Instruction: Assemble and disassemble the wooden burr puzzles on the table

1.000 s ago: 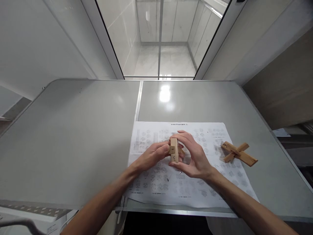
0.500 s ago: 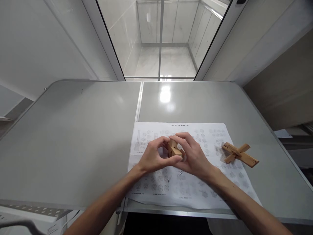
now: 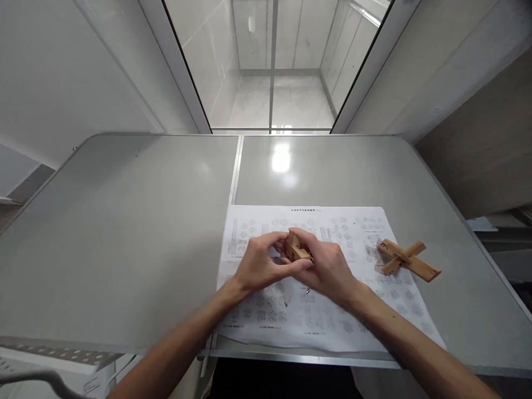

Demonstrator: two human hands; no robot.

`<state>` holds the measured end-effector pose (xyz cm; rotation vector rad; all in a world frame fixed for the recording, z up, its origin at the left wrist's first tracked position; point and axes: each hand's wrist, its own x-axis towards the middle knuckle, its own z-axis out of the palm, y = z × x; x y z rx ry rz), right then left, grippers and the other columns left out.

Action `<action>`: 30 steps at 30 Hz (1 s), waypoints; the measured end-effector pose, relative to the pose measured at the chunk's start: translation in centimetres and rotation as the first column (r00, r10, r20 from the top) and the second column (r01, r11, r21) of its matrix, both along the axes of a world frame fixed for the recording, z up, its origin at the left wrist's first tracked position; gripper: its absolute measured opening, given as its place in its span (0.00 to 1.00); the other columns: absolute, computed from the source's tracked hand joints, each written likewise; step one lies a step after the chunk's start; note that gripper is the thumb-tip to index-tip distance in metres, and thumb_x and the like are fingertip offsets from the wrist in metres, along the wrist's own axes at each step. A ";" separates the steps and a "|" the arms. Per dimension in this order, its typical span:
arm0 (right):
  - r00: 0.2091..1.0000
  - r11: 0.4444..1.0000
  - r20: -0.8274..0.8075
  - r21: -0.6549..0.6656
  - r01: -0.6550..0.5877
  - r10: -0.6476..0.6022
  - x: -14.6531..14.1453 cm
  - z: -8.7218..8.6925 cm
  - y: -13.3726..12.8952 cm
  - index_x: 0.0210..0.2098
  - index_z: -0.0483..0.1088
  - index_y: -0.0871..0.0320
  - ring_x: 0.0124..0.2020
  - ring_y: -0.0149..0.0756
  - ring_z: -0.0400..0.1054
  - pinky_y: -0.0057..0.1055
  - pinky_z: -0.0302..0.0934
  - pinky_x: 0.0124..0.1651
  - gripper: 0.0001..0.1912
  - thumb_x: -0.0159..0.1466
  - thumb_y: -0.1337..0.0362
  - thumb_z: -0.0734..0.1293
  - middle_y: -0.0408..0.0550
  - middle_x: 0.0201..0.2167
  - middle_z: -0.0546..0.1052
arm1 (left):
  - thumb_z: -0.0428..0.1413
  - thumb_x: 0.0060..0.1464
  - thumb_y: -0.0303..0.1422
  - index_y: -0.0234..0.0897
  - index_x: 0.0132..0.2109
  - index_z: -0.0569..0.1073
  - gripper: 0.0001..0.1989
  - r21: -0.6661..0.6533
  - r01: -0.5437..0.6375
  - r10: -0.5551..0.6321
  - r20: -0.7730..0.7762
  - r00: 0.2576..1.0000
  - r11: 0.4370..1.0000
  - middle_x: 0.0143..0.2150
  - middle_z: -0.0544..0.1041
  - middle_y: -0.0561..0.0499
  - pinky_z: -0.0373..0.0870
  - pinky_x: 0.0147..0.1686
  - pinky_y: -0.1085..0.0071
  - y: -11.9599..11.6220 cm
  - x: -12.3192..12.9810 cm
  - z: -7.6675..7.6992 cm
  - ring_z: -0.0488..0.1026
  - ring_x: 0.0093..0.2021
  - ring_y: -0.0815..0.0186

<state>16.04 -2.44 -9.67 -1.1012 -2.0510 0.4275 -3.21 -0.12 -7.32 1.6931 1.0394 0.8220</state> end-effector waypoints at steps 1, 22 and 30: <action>1.000 1.000 -0.013 -0.020 -0.011 0.010 0.0 0.0 0.0 0.67 0.61 0.52 0.28 0.37 0.80 0.29 0.69 0.29 0.24 0.75 0.59 0.69 0.45 0.36 0.84 | 0.70 0.55 0.43 0.36 0.39 0.78 0.15 0.001 0.007 -0.007 -0.002 1.000 1.000 0.32 0.79 0.53 0.71 0.35 0.70 0.0 0.0 0.1 0.74 0.33 0.66; 0.971 0.950 -0.213 -0.265 -0.165 0.109 0.4 0.4 -0.2 0.71 0.54 0.47 0.21 0.28 0.62 0.24 0.59 0.25 0.31 0.72 0.65 0.67 0.33 0.27 0.68 | 0.67 0.60 0.47 0.37 0.54 0.81 0.22 -0.055 0.103 -0.093 0.153 0.984 0.993 0.48 0.85 0.45 0.75 0.53 0.62 0.7 -1.0 0.2 0.81 0.49 0.55; 0.862 0.878 -0.500 -0.443 -0.178 -0.077 0.9 1.6 0.6 0.69 0.58 0.49 0.24 0.31 0.60 0.27 0.59 0.28 0.28 0.72 0.63 0.66 0.33 0.24 0.65 | 0.64 0.64 0.49 0.40 0.66 0.74 0.29 -0.170 0.048 -0.002 0.261 0.965 0.984 0.53 0.84 0.42 0.75 0.59 0.57 0.9 -1.1 -0.2 0.81 0.56 0.53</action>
